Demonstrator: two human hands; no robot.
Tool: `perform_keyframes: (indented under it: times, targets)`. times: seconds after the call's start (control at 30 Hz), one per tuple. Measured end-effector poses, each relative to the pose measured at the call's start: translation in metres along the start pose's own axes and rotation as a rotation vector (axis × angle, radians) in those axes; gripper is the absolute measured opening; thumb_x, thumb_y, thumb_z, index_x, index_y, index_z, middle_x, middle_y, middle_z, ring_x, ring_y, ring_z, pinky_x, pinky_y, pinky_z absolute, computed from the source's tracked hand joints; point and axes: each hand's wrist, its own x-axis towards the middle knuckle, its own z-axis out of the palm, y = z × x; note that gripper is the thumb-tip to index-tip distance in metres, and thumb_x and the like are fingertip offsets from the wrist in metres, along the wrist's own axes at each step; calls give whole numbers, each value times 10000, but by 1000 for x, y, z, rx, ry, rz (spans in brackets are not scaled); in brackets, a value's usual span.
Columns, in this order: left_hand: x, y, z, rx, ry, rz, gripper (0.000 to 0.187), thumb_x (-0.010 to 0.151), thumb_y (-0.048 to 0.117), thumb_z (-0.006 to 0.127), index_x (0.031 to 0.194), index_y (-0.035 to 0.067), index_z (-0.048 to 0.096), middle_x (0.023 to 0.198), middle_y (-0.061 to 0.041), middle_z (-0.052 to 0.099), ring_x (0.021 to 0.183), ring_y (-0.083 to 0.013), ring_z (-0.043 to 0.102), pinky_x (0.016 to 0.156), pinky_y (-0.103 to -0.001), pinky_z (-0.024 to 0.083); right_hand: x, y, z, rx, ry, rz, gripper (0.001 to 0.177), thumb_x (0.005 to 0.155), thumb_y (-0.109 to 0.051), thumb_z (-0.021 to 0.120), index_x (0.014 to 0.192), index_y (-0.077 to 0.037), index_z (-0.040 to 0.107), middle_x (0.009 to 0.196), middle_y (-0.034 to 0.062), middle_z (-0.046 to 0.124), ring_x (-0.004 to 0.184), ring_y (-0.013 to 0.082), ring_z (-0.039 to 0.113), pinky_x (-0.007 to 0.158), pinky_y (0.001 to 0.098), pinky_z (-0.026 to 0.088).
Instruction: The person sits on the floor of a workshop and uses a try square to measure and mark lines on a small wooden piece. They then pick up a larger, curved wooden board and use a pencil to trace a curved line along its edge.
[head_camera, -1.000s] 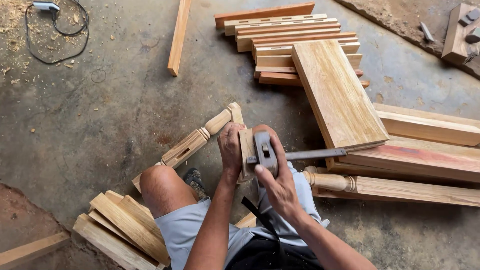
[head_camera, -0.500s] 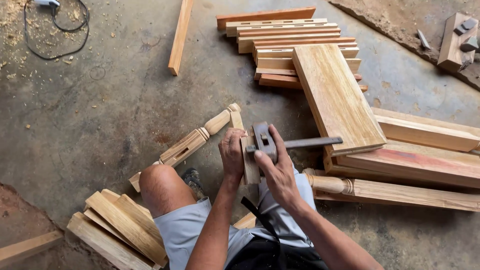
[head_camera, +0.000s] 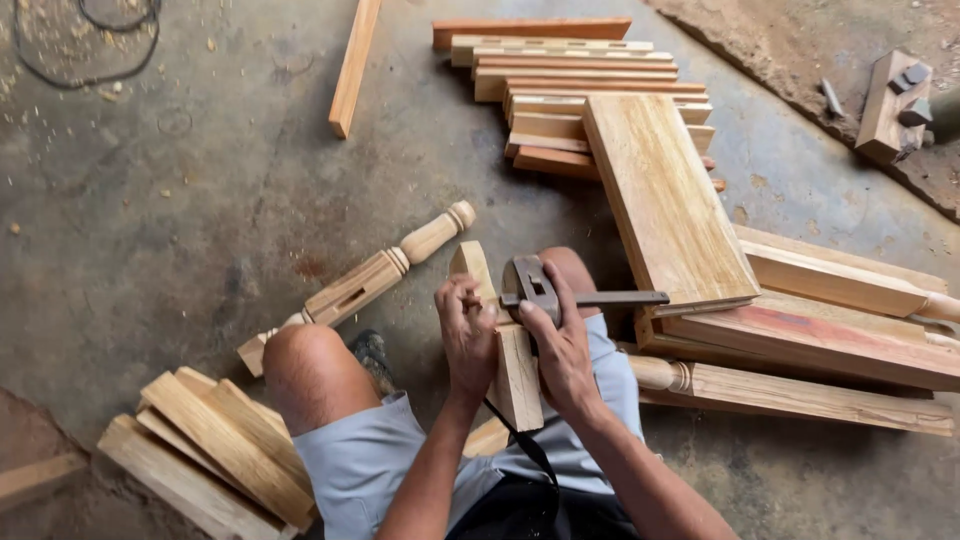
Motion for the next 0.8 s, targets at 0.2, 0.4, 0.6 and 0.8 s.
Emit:
perform_keyframes:
  times: [0.2, 0.4, 0.6, 0.8]
  targets:
    - [22, -26, -16, 285, -207, 119, 437, 1096, 337, 405, 1264, 22, 657, 1331, -176, 667, 1251, -349, 577, 1103, -455, 365, -34, -11, 7, 671, -64, 358, 733, 945, -149, 613, 1603, -89, 296, 1419, 140, 561, 1214, 191, 574, 1023, 310, 480]
    - [1, -50, -23, 354, -315, 117, 556, 1104, 431, 333, 1204, 85, 757, 1283, -69, 734, 1454, -349, 480, 1237, -459, 300, -47, -5, 0, 544, 1, 289, 779, 950, -131, 623, 1636, -68, 260, 1476, 158, 550, 1308, 194, 554, 1106, 301, 420]
    - [-6, -40, -26, 423, -369, 180, 438, 1108, 385, 383, 1262, 138, 710, 1541, -127, 597, 1557, -365, 383, 1273, -487, 278, -92, -1, -10, 600, -75, 293, 899, 887, -110, 681, 1633, -49, 183, 1545, 168, 439, 1362, 230, 492, 1137, 383, 406]
    - [-25, -35, -71, 4, -132, -412, 548, 1017, 228, 657, 1463, -30, 474, 1403, -186, 579, 1319, -271, 554, 1130, -375, 434, -101, 1, -18, 434, -111, 189, 935, 888, -174, 691, 1657, -45, 174, 1573, 166, 445, 1384, 259, 505, 1164, 393, 409]
